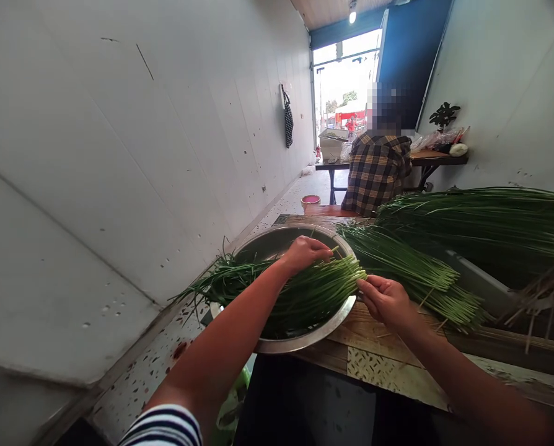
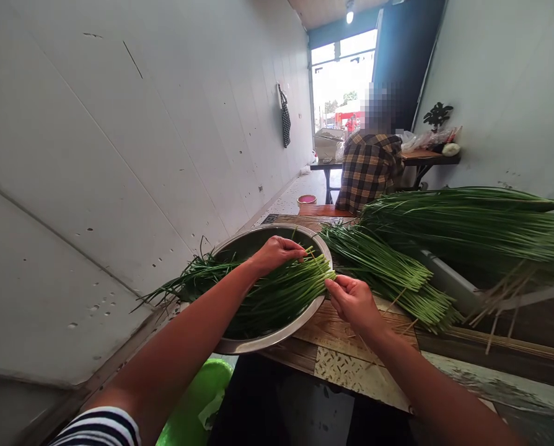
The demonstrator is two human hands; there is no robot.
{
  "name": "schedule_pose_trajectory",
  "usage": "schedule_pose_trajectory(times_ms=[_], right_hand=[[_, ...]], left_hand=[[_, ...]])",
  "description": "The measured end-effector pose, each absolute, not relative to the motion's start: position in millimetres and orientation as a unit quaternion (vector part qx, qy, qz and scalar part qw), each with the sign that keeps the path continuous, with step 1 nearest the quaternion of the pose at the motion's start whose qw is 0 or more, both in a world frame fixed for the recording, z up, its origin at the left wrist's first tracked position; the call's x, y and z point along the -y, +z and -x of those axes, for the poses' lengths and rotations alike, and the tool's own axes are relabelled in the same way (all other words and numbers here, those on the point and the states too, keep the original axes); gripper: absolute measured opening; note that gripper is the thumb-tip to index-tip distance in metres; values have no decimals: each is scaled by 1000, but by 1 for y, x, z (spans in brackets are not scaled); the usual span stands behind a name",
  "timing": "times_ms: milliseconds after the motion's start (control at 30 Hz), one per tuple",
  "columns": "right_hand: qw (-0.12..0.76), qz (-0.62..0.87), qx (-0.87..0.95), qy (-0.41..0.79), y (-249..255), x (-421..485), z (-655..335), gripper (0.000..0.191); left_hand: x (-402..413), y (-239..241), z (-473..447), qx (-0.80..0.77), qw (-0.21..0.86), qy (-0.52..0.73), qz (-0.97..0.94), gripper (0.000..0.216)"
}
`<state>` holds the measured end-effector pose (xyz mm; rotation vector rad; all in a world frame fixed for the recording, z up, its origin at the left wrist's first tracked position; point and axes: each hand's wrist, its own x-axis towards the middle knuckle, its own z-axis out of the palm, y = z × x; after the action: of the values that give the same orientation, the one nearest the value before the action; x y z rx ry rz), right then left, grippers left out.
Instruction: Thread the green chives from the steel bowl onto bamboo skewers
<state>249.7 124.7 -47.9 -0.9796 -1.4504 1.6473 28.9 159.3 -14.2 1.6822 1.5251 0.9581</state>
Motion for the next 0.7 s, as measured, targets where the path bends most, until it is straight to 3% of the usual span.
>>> schedule_pose_trajectory(times_ms=[433, 700], right_hand=[[360, 381, 557, 644, -46, -124, -249, 45], [352, 386, 549, 652, -48, -124, -250, 45]], left_hand=[[-161, -10, -43, -582, 333, 399, -625, 28], [-153, 0, -37, -578, 416, 339, -614, 27]])
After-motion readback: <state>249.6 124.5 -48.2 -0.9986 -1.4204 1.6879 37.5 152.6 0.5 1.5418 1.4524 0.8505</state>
